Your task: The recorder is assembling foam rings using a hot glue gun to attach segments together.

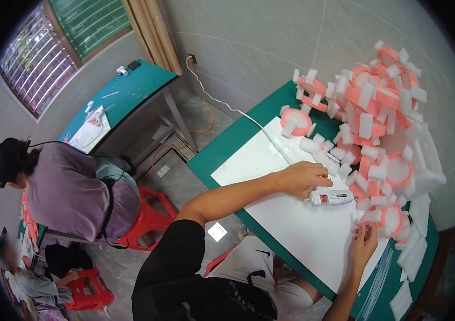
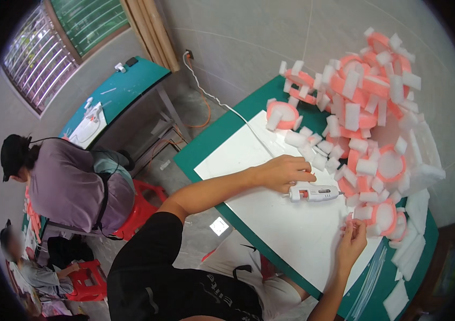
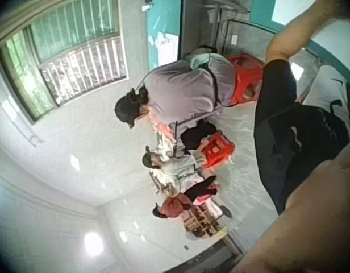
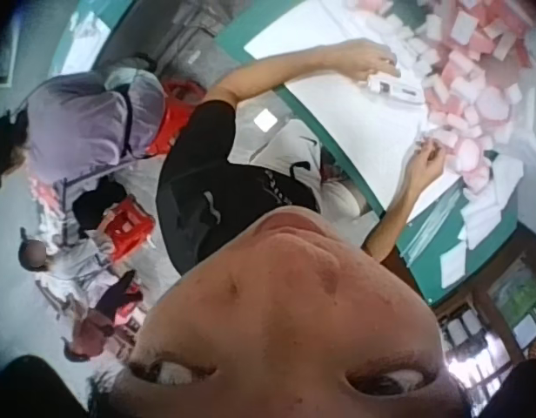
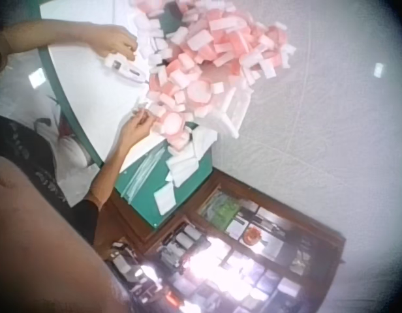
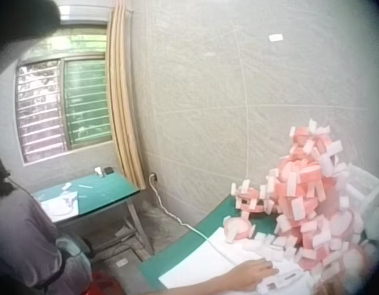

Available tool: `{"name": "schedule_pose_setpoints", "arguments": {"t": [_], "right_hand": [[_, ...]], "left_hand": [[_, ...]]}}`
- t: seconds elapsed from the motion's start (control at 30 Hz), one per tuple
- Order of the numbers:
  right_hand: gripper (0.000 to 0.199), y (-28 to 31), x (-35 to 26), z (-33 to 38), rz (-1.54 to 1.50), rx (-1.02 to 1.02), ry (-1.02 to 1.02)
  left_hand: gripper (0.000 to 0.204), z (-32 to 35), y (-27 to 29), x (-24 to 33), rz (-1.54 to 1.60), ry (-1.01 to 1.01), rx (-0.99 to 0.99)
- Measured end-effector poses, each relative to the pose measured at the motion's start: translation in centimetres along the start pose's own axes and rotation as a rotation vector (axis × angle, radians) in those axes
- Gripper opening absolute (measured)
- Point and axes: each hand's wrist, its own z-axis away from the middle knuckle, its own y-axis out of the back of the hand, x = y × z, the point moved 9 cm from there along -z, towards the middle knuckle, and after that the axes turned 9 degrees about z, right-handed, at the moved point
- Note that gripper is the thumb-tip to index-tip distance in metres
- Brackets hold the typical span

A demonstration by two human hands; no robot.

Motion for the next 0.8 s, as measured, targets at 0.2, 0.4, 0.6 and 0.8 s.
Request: {"name": "schedule_pose_setpoints", "arguments": {"t": [0.2, 0.4, 0.6, 0.8], "right_hand": [[0.012, -0.2, -0.4, 0.1, -0.003, -0.031, -0.001], [0.013, -0.8, -1.4, 0.7, 0.034, -0.091, 0.092], [0.015, -0.7, -0.4, -0.3, 0.163, -0.051, 0.240], [0.019, -1.9, 2.0, -2.3, 0.075, -0.177, 0.240]], "left_hand": [[0.045, 1.4, 2.3, 0.0, -0.081, 0.092, -0.026], [0.036, 6.3, 4.0, -2.5, 0.041, 0.272, -0.083], [0.041, 10.0, 3.4, -7.5, 0.098, 0.469, -0.091], [0.056, 11.8, 3.2, -8.1, -0.027, 0.641, -0.221]]}}
